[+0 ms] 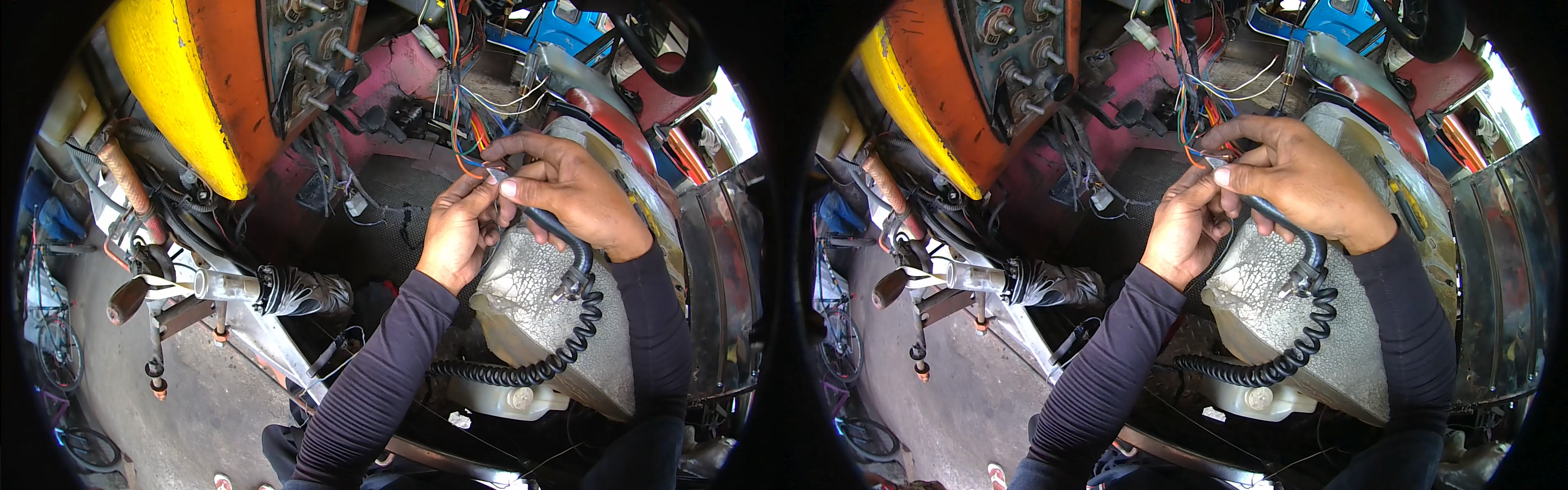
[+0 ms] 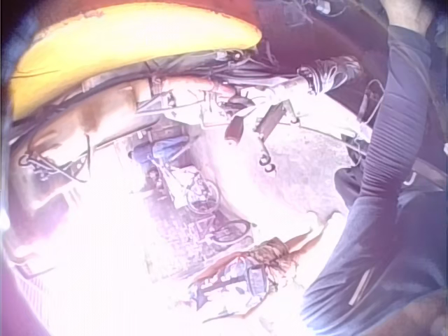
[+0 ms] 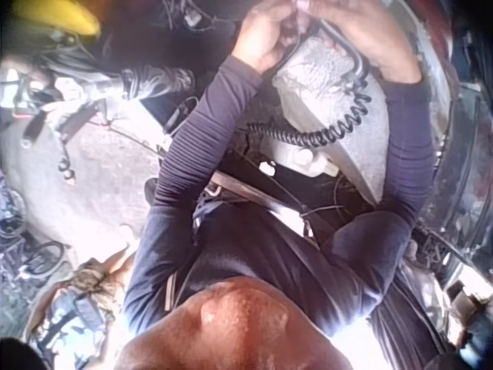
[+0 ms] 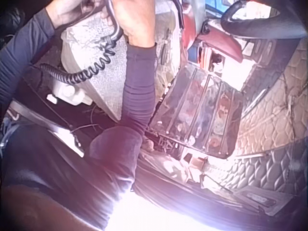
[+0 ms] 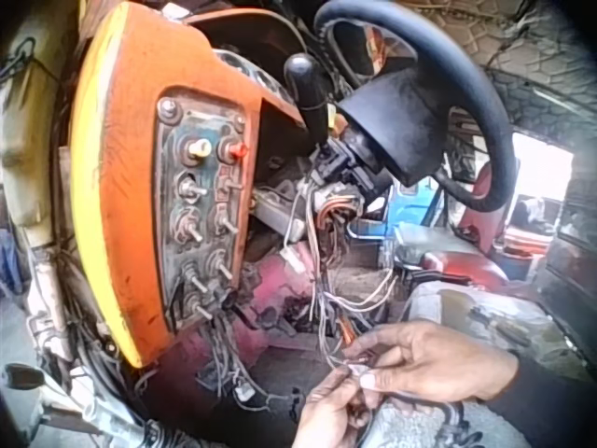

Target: The person works on a vehicle's exposed wiring harness, separating and joining individual wires by hand. They repeatedly test connections using a handheld probe, creating small sparks at contact points to check continuity.

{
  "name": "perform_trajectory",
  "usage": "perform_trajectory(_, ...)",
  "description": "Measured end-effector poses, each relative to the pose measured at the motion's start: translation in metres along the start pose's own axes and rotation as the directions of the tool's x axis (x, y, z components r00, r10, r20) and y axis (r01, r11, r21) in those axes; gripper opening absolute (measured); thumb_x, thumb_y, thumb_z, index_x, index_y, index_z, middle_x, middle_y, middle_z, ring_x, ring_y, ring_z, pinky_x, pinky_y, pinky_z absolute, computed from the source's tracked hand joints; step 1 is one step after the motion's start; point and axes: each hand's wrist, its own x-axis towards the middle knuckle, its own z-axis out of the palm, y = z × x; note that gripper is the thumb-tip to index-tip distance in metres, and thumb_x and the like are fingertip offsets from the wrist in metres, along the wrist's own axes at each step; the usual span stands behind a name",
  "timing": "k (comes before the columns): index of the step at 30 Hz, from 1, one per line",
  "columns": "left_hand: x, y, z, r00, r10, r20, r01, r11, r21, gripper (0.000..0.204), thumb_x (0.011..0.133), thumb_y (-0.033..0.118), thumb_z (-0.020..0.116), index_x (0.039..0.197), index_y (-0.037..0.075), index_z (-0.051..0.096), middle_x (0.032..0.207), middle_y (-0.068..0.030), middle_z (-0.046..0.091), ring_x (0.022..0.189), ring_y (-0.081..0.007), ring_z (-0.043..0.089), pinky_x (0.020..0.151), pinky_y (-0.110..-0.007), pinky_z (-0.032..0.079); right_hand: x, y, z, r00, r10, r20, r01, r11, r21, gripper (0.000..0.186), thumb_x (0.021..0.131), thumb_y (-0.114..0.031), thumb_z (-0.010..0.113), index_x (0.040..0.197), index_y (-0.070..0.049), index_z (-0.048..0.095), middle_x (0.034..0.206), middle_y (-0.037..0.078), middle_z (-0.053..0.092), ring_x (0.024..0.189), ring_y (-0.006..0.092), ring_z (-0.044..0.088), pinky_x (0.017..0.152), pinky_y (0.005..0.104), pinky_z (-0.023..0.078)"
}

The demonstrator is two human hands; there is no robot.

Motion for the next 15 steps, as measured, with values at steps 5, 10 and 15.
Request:
perform_trajectory(5, -0.0001, 0.0006, 0.0031, 1.0, -0.003, -0.031, 0.003, 1.0, 0.019, 0.017, 0.106, 0.022, 0.064, 0.12, 0.014, 0.068, 0.074, 0.008, 0.06, 0.061, -0.0014, 0.049, 0.054, -0.021, 0.035, -0.0012, -0.004, 0.0022, 0.999, 0.016, -0.029, -0.016, 1.0, 0.008, 0.034, 0.102, -0.01, 0.064, 0.133, 0.002, 0.06, 0.075, 0.007, 0.069, 0.051, 0.0093, 0.058, 0.046, 0.0229, 0.044)
perform_trajectory(10, 0.0003, 0.0012, -0.0006, 1.0, -0.01, -0.022, 0.01, 1.0, 0.011, 0.018, 0.106, 0.023, 0.065, 0.12, 0.014, 0.068, 0.074, 0.0081, 0.059, 0.061, -0.0013, 0.048, 0.054, -0.022, 0.035, -0.0003, -0.0039, 0.0043, 1.0, 0.006, -0.012, -0.005, 0.998, 0.058, 0.034, 0.102, -0.011, 0.065, 0.133, 0.002, 0.061, 0.075, 0.007, 0.068, 0.052, 0.0092, 0.058, 0.046, 0.0224, 0.044)
perform_trajectory(15, 0.001, 0.0014, -0.0032, 1.0, -0.011, 0.006, 0.011, 1.0, -0.004, 0.018, 0.106, 0.025, 0.065, 0.121, 0.014, 0.067, 0.075, 0.0079, 0.06, 0.062, -0.0014, 0.049, 0.054, -0.022, 0.034, 0.0003, -0.0008, 0.005, 1.0, -0.006, -0.012, 0.006, 0.998, 0.066, 0.034, 0.103, -0.012, 0.066, 0.133, 0.003, 0.061, 0.075, 0.007, 0.068, 0.052, 0.0088, 0.059, 0.045, 0.0219, 0.043)
